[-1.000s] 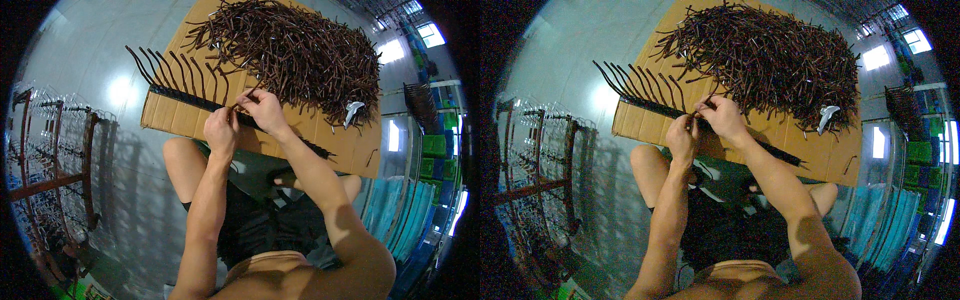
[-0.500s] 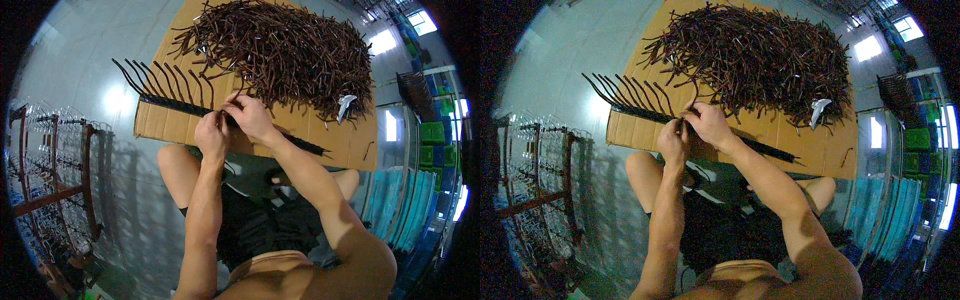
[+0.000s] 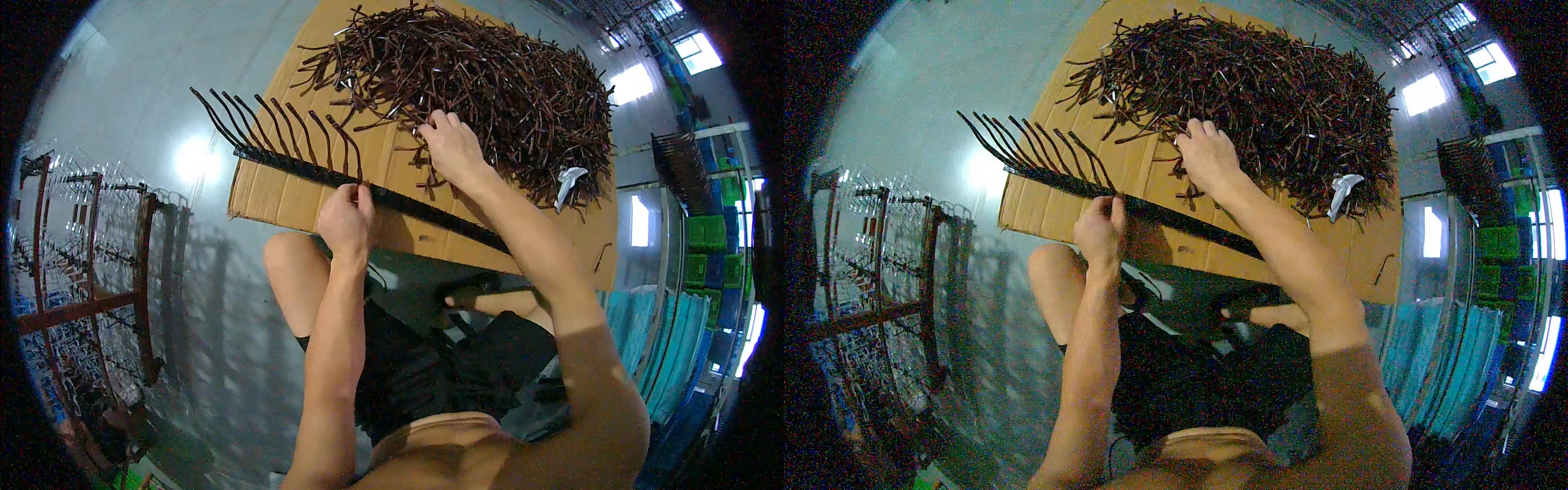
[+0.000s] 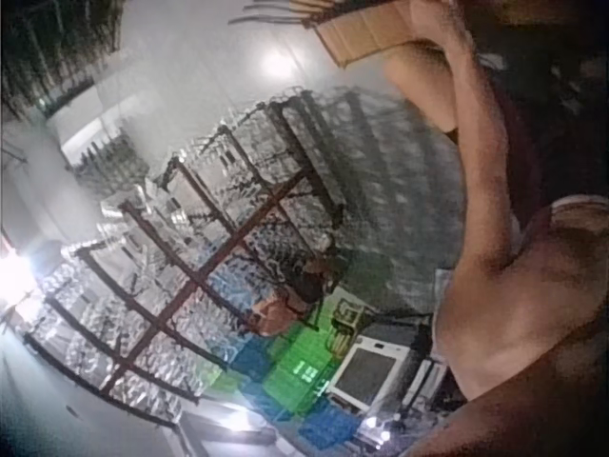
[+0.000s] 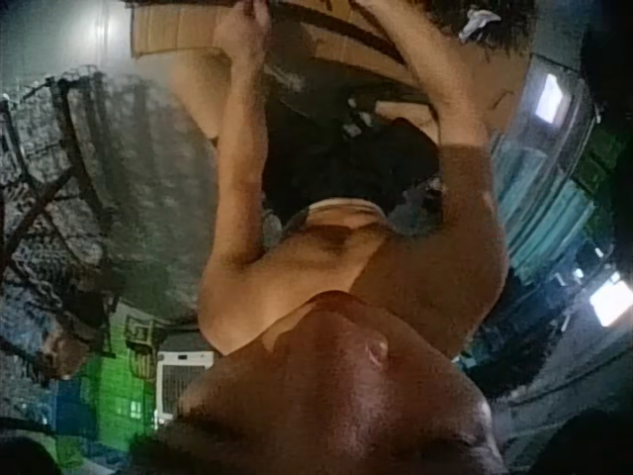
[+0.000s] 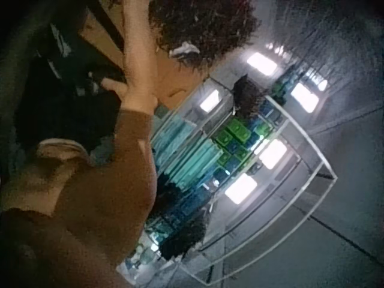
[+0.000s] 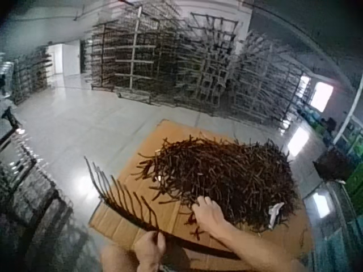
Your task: The person sits on the floor and repeatedly picks up thin dark rods from a pile on a cardboard sheet, inserting them one by one into slots on a black rake head. Completed rake heads are placed onto a nearby metal rack.
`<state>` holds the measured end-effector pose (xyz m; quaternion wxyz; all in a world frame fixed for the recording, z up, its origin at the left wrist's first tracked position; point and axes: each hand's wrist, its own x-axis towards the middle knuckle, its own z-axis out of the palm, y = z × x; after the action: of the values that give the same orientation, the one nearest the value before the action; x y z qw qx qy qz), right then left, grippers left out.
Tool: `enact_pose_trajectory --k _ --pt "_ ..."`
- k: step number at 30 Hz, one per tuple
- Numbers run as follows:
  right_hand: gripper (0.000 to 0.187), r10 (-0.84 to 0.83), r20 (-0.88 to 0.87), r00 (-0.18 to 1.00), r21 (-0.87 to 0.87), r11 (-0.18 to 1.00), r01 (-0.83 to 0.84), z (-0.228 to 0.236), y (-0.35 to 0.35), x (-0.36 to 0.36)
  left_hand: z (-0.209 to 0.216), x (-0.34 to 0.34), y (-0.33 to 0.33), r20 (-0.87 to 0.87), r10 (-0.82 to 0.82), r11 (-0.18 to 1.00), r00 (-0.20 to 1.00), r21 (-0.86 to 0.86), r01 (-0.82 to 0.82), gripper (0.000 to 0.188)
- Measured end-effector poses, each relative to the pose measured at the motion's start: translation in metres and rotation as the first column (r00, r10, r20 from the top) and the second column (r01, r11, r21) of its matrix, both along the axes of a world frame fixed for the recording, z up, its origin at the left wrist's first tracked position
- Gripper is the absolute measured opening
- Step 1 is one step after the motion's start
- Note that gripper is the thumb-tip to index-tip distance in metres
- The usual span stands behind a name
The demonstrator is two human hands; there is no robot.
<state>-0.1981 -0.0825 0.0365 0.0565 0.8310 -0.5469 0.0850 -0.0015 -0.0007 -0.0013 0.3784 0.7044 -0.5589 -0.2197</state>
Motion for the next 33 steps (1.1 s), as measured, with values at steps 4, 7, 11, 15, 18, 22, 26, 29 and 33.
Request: enact_pose_trajectory --k 4,7,11,15,18,22,26,29,33 --pt "0.02 0.087 0.057 0.995 -0.138 0.987 -0.078 -0.01 0.0 -0.004 -0.005 -0.013 0.002 -0.028 -0.091 0.982 0.995 -0.168 0.085 0.017" --pt "0.016 0.104 0.503 0.858 -0.111 0.992 -0.055 0.006 0.024 0.026 -0.014 -0.007 0.001 0.055 -0.107 0.977 0.993 -0.179 0.115 0.018" --pt "0.021 -0.269 0.924 0.273 0.293 0.955 -0.05 -0.015 0.045 0.053 -0.01 -0.01 0.001 0.044 -0.14 0.97 0.989 -0.195 0.146 0.013" --pt "0.021 -0.291 0.934 0.208 0.317 0.943 -0.1 -0.011 0.052 0.062 -0.01 -0.008 0.002 0.068 -0.132 0.965 0.989 -0.219 0.144 0.013" --pt "0.022 -0.262 0.908 0.326 0.292 0.955 -0.045 -0.018 0.05 0.06 -0.01 -0.01 0.001 0.07 -0.132 0.971 0.989 -0.193 0.144 0.013" --pt "0.02 -0.202 0.871 0.449 0.238 0.971 -0.024 -0.007 0.054 0.062 -0.013 -0.01 0.0 0.088 -0.149 0.97 0.985 -0.179 0.163 0.013" --pt "0.02 0.021 0.721 0.693 0.172 0.963 -0.209 0.012 0.055 0.061 -0.015 -0.007 0.002 0.081 -0.152 0.976 0.985 -0.147 0.163 0.013" --pt "0.023 -0.094 0.791 0.605 0.487 0.694 -0.53 0.022 0.022 0.048 -0.014 -0.003 0.004 0.002 -0.045 0.981 0.999 -0.19 0.044 0.014" --pt "0.026 -0.679 0.646 0.348 0.709 0.703 0.056 0.0 -0.046 0.041 0.009 0.003 -0.007 0.003 0.012 0.996 1.0 0.086 -0.012 0.022"
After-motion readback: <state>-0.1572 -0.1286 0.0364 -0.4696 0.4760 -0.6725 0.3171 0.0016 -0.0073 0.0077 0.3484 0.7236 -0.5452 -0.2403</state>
